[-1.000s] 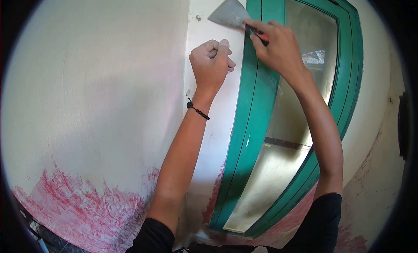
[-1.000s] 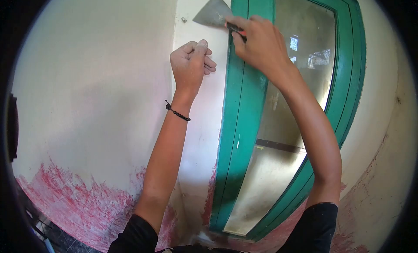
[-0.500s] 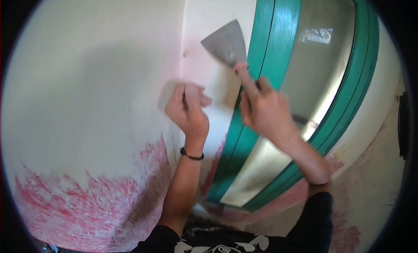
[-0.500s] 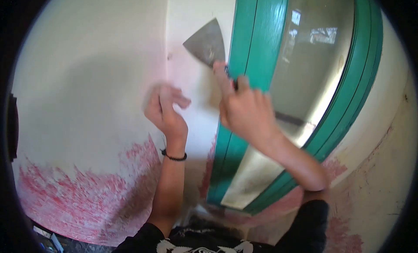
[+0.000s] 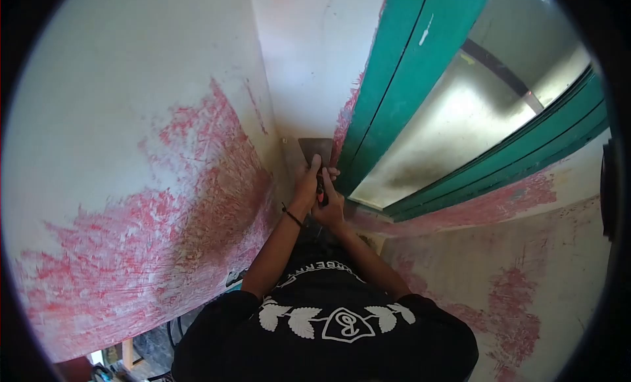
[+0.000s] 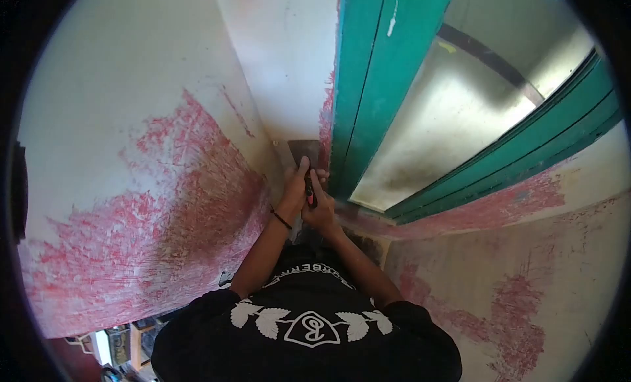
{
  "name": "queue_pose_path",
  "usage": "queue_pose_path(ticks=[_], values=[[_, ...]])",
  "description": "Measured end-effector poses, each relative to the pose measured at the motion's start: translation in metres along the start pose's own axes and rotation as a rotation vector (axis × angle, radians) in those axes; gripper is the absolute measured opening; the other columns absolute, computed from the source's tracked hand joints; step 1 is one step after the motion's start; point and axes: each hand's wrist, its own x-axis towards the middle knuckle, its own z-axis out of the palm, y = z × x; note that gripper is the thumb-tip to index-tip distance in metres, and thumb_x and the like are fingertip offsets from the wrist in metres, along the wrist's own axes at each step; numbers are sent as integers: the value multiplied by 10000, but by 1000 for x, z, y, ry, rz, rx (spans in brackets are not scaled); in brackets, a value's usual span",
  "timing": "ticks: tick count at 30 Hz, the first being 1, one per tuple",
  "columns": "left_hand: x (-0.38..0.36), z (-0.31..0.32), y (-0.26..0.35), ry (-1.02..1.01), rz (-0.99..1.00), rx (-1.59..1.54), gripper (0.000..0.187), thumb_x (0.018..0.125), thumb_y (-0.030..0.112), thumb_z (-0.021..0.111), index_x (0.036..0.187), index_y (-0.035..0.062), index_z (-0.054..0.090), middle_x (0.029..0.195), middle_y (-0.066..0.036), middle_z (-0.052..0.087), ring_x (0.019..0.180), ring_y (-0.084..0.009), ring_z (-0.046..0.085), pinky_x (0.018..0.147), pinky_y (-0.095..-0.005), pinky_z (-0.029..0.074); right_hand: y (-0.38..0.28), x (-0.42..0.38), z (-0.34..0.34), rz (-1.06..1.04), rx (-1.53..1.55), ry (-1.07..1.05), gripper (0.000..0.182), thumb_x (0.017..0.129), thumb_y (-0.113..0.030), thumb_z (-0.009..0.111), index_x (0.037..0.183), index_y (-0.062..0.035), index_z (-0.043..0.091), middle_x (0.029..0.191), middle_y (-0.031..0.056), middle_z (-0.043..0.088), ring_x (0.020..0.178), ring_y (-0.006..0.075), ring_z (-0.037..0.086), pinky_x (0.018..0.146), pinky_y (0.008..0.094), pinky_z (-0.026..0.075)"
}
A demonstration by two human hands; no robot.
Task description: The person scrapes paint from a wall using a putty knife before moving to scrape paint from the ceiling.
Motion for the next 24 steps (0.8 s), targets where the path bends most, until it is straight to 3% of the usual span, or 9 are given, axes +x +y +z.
queue_pose_path(ticks=[5, 8, 11, 14, 17, 20, 23, 24], values=[[-2, 17, 57, -81, 99, -4, 447, 1039, 388, 633, 1059, -58, 613, 816, -147, 732, 729, -226, 726, 656, -330, 600, -44, 40, 7, -20, 133, 83, 712, 836, 38, 614, 1522, 57, 423, 1273, 315, 653, 1193, 441, 657, 1071, 456, 481], [9, -1, 22, -22, -2, -26, 366, 1041, 359, 634, 1133, 10, 569, 858, -145, 707, 763, -249, 719, 709, -387, 621, -14, 16, 17, -53, -8, 142, 728, 842, 58, 589, 1542, 50, 388, 1382, 330, 582, 1279, 458, 594, 1139, 466, 416], [18, -35, -54, 25, -95, -51, 452, 1031, 436, 634, 1034, -14, 594, 911, -132, 718, 809, -233, 717, 742, -364, 599, 55, -45, 29, 45, 73, 65, 748, 842, 69, 567, 1559, 34, 358, 1435, 337, 536, 1339, 458, 544, 1132, 459, 423], [17, -46, -75, 57, -205, -149, 472, 1022, 456, 640, 1062, -13, 598, 933, -133, 711, 856, -229, 712, 787, -378, 595, 61, -58, 25, 197, 85, -40, 752, 843, 62, 565, 1564, 5, 358, 1446, 328, 531, 1324, 465, 552, 1133, 462, 422], [20, -50, -63, 40, -223, -104, 477, 1026, 467, 629, 1093, -5, 607, 934, -120, 694, 847, -226, 701, 780, -382, 593, 43, -47, 33, 63, 34, 102, 746, 843, 64, 553, 1560, -12, 364, 1446, 321, 532, 1295, 489, 557, 1100, 479, 448], [26, -58, -55, -48, -131, 83, 471, 1027, 478, 624, 1123, 17, 618, 986, -101, 690, 874, -227, 693, 795, -371, 588, 36, -40, 33, 141, 117, 95, 757, 839, 61, 543, 1567, -50, 368, 1442, 307, 535, 1251, 514, 566, 1047, 503, 476], [23, -75, -103, 100, -225, 1, 376, 1044, 416, 613, 1075, 44, 657, 1019, -99, 689, 948, -225, 662, 822, -420, 552, 66, -77, 30, 259, 104, -11, 847, 803, 46, 563, 1604, -110, 338, 1202, 270, 677, 1125, 473, 650, 992, 501, 514], [26, -100, -135, 135, -362, -76, 354, 1042, 390, 609, 1075, 41, 658, 1019, -101, 689, 954, -235, 662, 825, -430, 552, 73, -93, 27, 407, 48, -159, 860, 798, 24, 569, 1609, -130, 332, 1133, 265, 689, 1053, 465, 667, 947, 503, 528]])
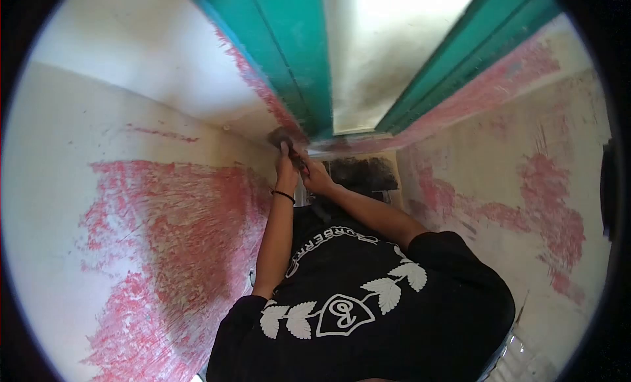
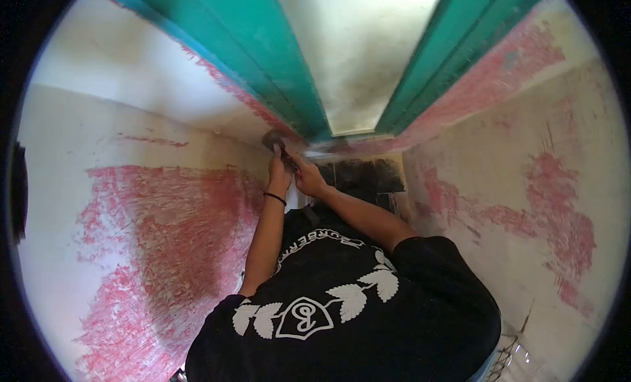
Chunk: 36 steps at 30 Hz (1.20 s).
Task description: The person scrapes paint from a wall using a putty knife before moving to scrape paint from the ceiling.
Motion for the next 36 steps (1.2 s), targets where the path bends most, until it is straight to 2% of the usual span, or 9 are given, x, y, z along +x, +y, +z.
queue_pose_path(ticks=[4, 6, 10, 17, 24, 27, 31, 34, 36], values=[[6, -43, -50, 237, -449, -99, 275, 1021, 303, 592, 1081, 43, 656, 1023, -111, 684, 988, -282, 652, 859, -462, 550, 62, -49, 12, 290, -249, -346, 899, 783, -85, 603, 1627, -200, 314, 867, 249, 710, 807, 441, 710, 787, 494, 569], [32, -76, -71, 68, -493, -138, 329, 1027, 358, 594, 1118, 46, 637, 1041, -119, 671, 989, -290, 647, 880, -467, 556, 49, -53, 3, 429, -118, -302, 851, 813, -120, 590, 1617, -203, 327, 1012, 274, 707, 925, 467, 694, 855, 517, 553], [4, -13, -72, 124, -396, 45, 365, 1042, 379, 578, 1154, 33, 612, 1061, -123, 653, 968, -289, 654, 859, -459, 577, 34, -61, -37, 388, 36, -38, 889, 774, -134, 661, 1609, -202, 365, 934, 236, 716, 822, 354, 726, 814, 418, 562], [0, 62, -144, 15, -284, 215, 386, 1041, 378, 597, 1206, 30, 606, 1066, -94, 652, 974, -245, 667, 826, -424, 577, 53, -95, -141, 288, 39, 53, 807, 761, -164, 738, 1534, -182, 506, 1175, 183, 731, 1020, 179, 692, 936, 323, 513], [-55, 222, -219, -354, 11, 663, 406, 1054, 402, 584, 1099, 12, 683, 962, -63, 677, 829, -151, 624, 716, -318, 512, 31, -156, -286, 318, -13, 438, 687, 839, -54, 711, 1501, -108, 534, 1162, 188, 725, 985, 145, 654, 951, 302, 495], [-102, 292, -218, -489, 270, 1235, 388, 1049, 383, 601, 1079, 10, 703, 951, -63, 689, 833, -127, 614, 691, -303, 493, 42, -179, -320, 322, -10, 573, 659, 898, -30, 664, 1530, -104, 494, 1160, 165, 723, 972, 170, 662, 933, 292, 494], [-103, 336, -252, -725, 248, 1000, 378, 1041, 371, 617, 1140, 13, 687, 949, -52, 691, 782, -118, 608, 668, -285, 486, 72, -170, -332, 223, 464, 847, 578, 1019, -95, 564, 1578, -123, 421, 1050, 104, 705, 759, 179, 654, 734, 284, 534], [-76, 331, -278, -737, 56, 851, 365, 1035, 363, 626, 1170, 28, 682, 920, -33, 681, 737, -111, 597, 644, -272, 478, 23, -148, -354, 535, 882, 949, 511, 1085, -215, 483, 1585, -149, 397, 918, 45, 637, 557, 120, 523, 497, 279, 446], [-69, 338, -274, -707, -75, 817, 354, 1033, 354, 628, 1182, 37, 680, 903, -22, 672, 729, -112, 594, 636, -266, 476, 39, -129, -348, 590, 829, 972, 522, 1088, -247, 471, 1592, -142, 388, 995, 71, 648, 703, 143, 578, 606, 299, 486]])
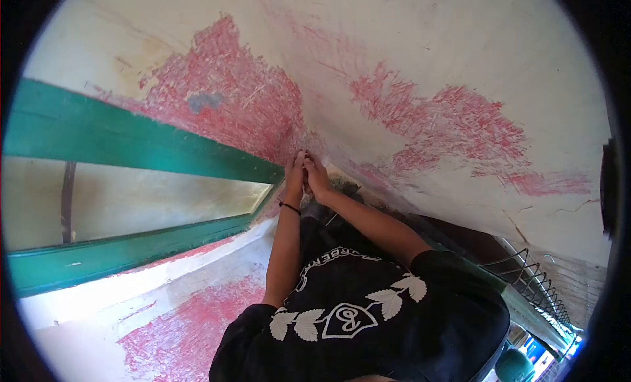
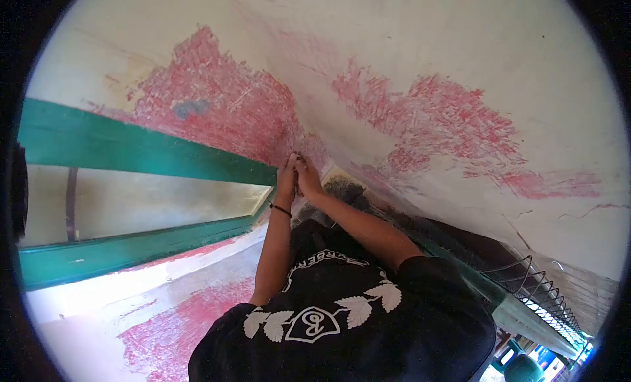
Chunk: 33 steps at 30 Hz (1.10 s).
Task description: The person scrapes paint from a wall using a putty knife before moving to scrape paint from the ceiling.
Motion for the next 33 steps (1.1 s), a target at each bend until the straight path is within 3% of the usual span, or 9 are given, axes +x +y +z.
queue_pose_path(ticks=[5, 8, 11, 18, 23, 26, 30, 32, 33], values=[[4, -10, 44, 4, -214, 154, 346, 1026, 354, 625, 1176, 47, 682, 930, -14, 662, 805, -109, 598, 668, -264, 480, 24, 43, 13, 33, -69, -35, 556, 1083, -301, 439, 1611, -152, 352, 1258, 160, 650, 1049, 249, 655, 860, 366, 536], [24, -13, 39, -72, -128, 194, 369, 1018, 354, 626, 1201, 37, 673, 997, -35, 670, 893, -131, 613, 754, -291, 499, 42, 63, 33, -232, -65, 149, 561, 1074, -283, 422, 1611, -138, 349, 1406, 206, 600, 1289, 324, 579, 1074, 397, 457], [58, -27, 12, -221, -101, 261, 418, 1013, 354, 625, 1257, 15, 653, 1097, -64, 670, 1018, -163, 612, 879, -319, 496, 47, 70, 30, -222, -59, 151, 562, 1064, -254, 414, 1601, -98, 356, 1504, 229, 532, 1425, 350, 472, 1189, 403, 349], [82, -18, -8, -274, -185, 114, 591, 1000, 405, 651, 1436, 19, 554, 1397, -105, 575, 1277, -235, 524, 1077, -365, 429, 83, 110, 16, -195, -97, 273, 503, 1076, -270, 456, 1531, -55, 461, 1442, 232, 585, 1335, 370, 564, 1114, 414, 429], [103, -21, -38, -332, -279, 13, 653, 1016, 439, 632, 1506, 36, 479, 1450, -109, 541, 1315, -253, 509, 1100, -391, 426, 83, 107, -9, -335, -445, 259, 426, 1080, -244, 502, 1439, -18, 543, 1231, 225, 706, 1105, 354, 699, 944, 422, 540], [111, -14, -58, -275, -295, 62, 669, 1025, 448, 618, 1531, 45, 444, 1474, -111, 527, 1327, -250, 508, 1112, -398, 423, 68, 104, -24, -225, -354, 162, 411, 1083, -260, 497, 1400, -6, 566, 1140, 240, 725, 981, 344, 724, 868, 420, 558], [96, 2, -35, -214, -301, 60, 684, 1036, 415, 619, 1554, 16, 418, 1512, -127, 511, 1344, -248, 512, 1111, -369, 419, 64, 105, -31, -372, -426, 181, 417, 1081, -278, 510, 1396, -13, 575, 1049, 210, 736, 870, 261, 722, 785, 405, 565], [97, 4, -28, -209, -206, 217, 655, 1036, 426, 615, 1521, 11, 471, 1477, -123, 549, 1317, -245, 536, 1100, -368, 425, 75, 114, -27, -425, -501, 241, 430, 1081, -288, 512, 1413, -22, 573, 1004, 181, 737, 842, 215, 713, 752, 389, 562], [101, 5, -26, -208, -157, 296, 642, 1036, 432, 614, 1504, 8, 497, 1459, -122, 568, 1303, -244, 547, 1095, -368, 428, 74, 118, -23, -323, -378, 259, 438, 1080, -288, 509, 1427, -28, 567, 1004, 182, 738, 847, 219, 713, 755, 386, 559]])
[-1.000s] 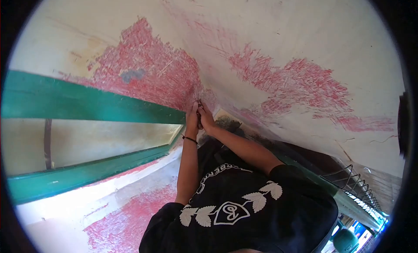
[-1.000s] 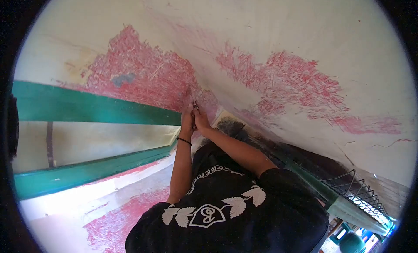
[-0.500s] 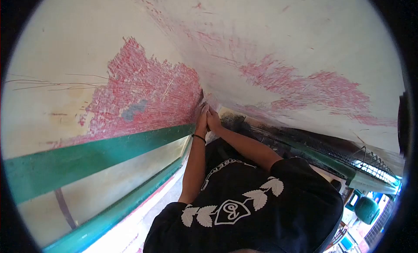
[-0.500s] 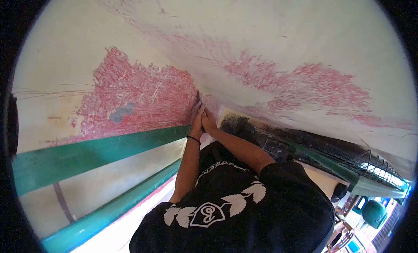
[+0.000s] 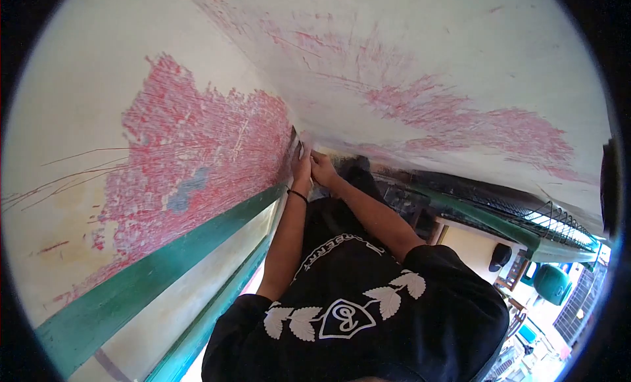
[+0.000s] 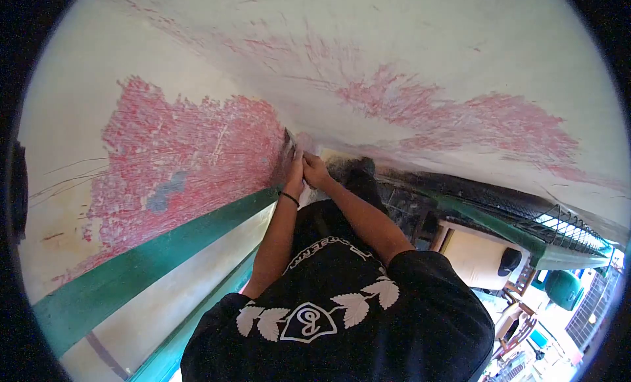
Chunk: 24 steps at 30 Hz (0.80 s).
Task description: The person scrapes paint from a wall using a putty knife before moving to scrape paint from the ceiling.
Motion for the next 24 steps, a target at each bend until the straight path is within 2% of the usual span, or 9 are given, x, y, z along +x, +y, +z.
queue_pose_path(ticks=[2, 5, 8, 14, 17, 19, 21, 23, 24], values=[[18, -5, -8, -71, -67, -94, 600, 1032, 447, 606, 1430, -1, 581, 1386, -121, 623, 1250, -238, 581, 1069, -353, 440, -35, 3, 1, 243, 212, 23, 454, 1078, -288, 503, 1455, -41, 554, 1006, 185, 739, 857, 227, 715, 761, 380, 553], [16, -6, -2, -68, -56, -122, 565, 1042, 445, 576, 1372, -11, 619, 1366, -134, 635, 1233, -247, 589, 1064, -358, 444, -42, 3, 2, 262, 164, 27, 473, 1071, -268, 500, 1494, -58, 521, 1084, 226, 744, 929, 298, 734, 818, 381, 548], [31, -10, -44, 17, 4, -85, 599, 1041, 478, 560, 1378, -15, 604, 1394, -153, 615, 1271, -274, 566, 1097, -386, 421, -34, -2, -1, 175, -8, 11, 478, 1067, -246, 507, 1506, -59, 504, 1146, 243, 736, 986, 334, 737, 858, 398, 549], [5, -7, -19, 29, -55, -29, 689, 1041, 567, 509, 1396, -20, 578, 1394, -146, 602, 1293, -276, 540, 1108, -394, 406, 5, -7, 15, -124, -33, 113, 475, 1073, -239, 500, 1510, -53, 500, 1130, 236, 745, 1014, 318, 737, 890, 403, 553], [28, -4, -14, -20, -36, -67, 677, 1033, 555, 534, 1395, -16, 564, 1371, -126, 598, 1254, -257, 551, 1066, -383, 440, -4, 15, 3, 18, 40, 31, 484, 1081, -240, 483, 1524, -46, 476, 1180, 232, 733, 1025, 311, 734, 903, 408, 554], [36, -9, -27, -121, -87, -135, 674, 1026, 512, 579, 1461, 3, 503, 1431, -116, 543, 1269, -250, 533, 1066, -379, 449, -26, 10, -15, 293, 50, -106, 499, 1083, -251, 483, 1540, -54, 455, 1148, 224, 741, 1001, 299, 737, 885, 407, 563], [35, -6, -35, -84, -147, -250, 666, 1023, 505, 589, 1458, 7, 507, 1409, -113, 552, 1251, -244, 539, 1062, -374, 449, -24, 19, -14, 199, 23, -53, 510, 1069, -244, 514, 1538, -54, 458, 1105, 212, 749, 931, 264, 728, 845, 398, 569], [34, -3, -29, -77, -166, -247, 638, 1013, 486, 616, 1435, 16, 527, 1381, -99, 563, 1203, -226, 551, 1043, -370, 455, 37, 20, 11, -234, -38, 181, 518, 1039, -219, 575, 1519, -47, 485, 1053, 197, 757, 818, 208, 707, 785, 382, 571], [31, -5, -25, -103, -198, -177, 644, 1010, 485, 621, 1440, 15, 523, 1387, -98, 561, 1214, -225, 550, 1046, -369, 454, 28, 13, 8, -135, -36, 109, 541, 1010, -224, 609, 1508, -46, 496, 1033, 190, 761, 803, 205, 709, 769, 380, 572]])
